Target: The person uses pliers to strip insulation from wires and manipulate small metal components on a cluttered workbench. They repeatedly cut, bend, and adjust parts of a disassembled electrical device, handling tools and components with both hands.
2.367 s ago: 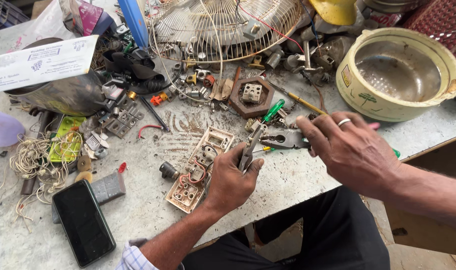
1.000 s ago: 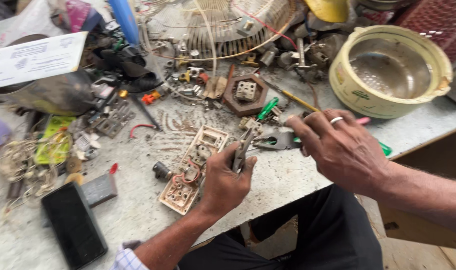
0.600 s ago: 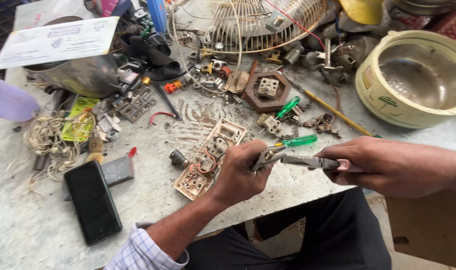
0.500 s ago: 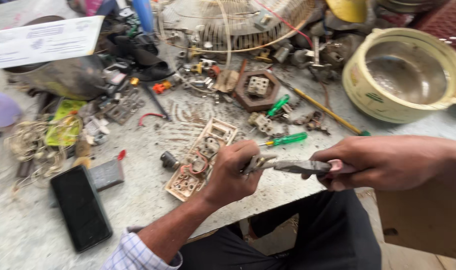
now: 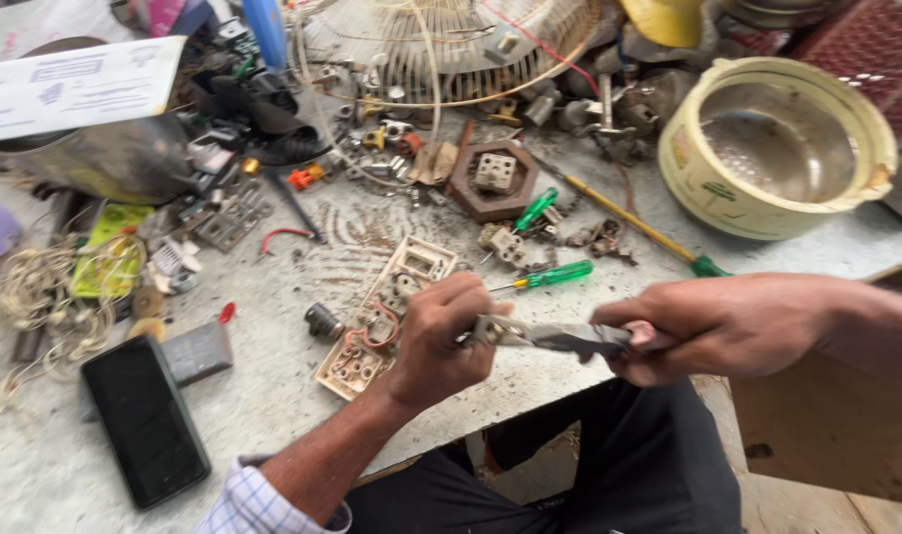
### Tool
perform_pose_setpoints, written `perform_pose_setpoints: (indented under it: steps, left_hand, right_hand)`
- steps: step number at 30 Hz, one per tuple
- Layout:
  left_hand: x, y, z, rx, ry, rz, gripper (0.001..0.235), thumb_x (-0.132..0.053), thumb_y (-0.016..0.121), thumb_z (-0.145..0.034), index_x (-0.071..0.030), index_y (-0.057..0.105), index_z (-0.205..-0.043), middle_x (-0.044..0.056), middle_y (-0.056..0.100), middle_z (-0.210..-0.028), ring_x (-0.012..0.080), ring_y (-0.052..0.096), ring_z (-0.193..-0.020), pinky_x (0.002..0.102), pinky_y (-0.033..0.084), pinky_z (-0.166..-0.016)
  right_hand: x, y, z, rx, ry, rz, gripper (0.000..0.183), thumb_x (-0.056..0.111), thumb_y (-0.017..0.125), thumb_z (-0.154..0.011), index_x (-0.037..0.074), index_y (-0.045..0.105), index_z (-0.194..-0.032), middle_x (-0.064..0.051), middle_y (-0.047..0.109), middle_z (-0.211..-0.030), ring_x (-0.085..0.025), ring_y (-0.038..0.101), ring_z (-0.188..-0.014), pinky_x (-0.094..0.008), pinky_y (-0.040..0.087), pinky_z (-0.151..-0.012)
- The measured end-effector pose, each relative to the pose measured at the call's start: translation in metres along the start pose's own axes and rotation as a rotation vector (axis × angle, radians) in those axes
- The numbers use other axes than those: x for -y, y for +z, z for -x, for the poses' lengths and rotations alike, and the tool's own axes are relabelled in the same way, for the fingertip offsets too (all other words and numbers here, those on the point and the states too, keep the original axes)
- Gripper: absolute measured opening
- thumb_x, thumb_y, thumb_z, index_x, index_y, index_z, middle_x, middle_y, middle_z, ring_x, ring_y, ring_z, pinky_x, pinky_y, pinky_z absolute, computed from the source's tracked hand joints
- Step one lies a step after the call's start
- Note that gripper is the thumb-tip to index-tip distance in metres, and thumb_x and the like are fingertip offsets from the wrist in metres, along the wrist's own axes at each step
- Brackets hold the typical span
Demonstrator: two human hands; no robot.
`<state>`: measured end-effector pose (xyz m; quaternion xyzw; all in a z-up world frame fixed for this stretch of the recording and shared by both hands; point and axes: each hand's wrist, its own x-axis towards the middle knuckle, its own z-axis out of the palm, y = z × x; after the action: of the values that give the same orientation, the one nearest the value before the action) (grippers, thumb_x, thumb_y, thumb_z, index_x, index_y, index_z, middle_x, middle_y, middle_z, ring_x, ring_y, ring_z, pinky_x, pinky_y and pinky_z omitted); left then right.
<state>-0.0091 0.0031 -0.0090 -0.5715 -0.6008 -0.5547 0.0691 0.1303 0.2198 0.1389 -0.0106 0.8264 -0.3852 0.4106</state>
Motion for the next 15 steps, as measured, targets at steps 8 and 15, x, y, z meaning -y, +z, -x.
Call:
perform_pose_setpoints:
  steps: [8, 15]
  left_hand:
    - [-0.015, 0.002, 0.001, -0.092, -0.228, -0.037, 0.029, -0.004, 0.073, -0.093, -0.006, 0.050, -0.076, 0.002, 0.046, -0.062, 0.0127, 0.043, -0.052, 0.034, 0.032, -0.048]
    - [-0.020, 0.007, 0.002, -0.063, -0.542, 0.043, 0.031, -0.013, 0.074, -0.093, -0.009, 0.052, -0.072, -0.002, 0.049, -0.054, 0.0100, 0.044, -0.044, 0.034, 0.030, -0.040]
  right_hand:
    - [-0.021, 0.027, -0.022, -0.857, -0.217, 0.744, 0.051, 0.015, 0.059, -0.085, 0.002, 0.050, -0.134, -0.013, 0.061, -0.093, -0.029, 0.062, -0.088, -0.047, 0.048, -0.078]
    - [-0.034, 0.027, -0.031, -1.240, -0.197, 1.328, 0.062, 0.018, 0.069, -0.093, -0.005, 0.045, -0.146, -0.018, 0.060, -0.102, -0.037, 0.060, -0.095, -0.053, 0.045, -0.087]
